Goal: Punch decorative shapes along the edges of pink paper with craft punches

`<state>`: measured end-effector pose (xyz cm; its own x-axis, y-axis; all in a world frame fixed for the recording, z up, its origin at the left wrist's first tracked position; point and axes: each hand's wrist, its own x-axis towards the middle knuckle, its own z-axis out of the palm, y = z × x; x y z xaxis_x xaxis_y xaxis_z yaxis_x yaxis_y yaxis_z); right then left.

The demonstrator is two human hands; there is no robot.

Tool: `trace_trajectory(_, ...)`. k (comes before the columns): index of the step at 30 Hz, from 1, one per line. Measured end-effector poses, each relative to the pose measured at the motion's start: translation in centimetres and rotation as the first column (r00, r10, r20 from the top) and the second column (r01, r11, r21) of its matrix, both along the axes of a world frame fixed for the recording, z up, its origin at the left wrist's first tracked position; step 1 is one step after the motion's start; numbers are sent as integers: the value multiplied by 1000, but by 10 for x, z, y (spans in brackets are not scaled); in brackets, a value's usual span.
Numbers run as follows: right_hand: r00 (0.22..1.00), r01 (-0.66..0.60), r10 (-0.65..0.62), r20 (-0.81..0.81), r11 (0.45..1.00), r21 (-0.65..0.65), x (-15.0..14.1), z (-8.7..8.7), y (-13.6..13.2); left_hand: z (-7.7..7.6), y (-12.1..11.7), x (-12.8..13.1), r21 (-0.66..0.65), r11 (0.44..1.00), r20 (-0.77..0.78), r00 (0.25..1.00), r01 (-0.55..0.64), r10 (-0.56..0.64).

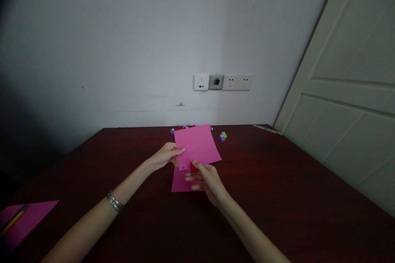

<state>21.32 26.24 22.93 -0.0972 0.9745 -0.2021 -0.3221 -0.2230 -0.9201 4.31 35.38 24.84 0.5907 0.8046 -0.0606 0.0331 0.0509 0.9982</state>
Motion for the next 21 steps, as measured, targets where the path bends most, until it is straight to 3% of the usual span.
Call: trace_trajectory(21, 999, -18, 18, 29, 1000, 2, -1, 2, -1, -1, 1, -1, 12, 1000, -7, 1000, 17, -17)
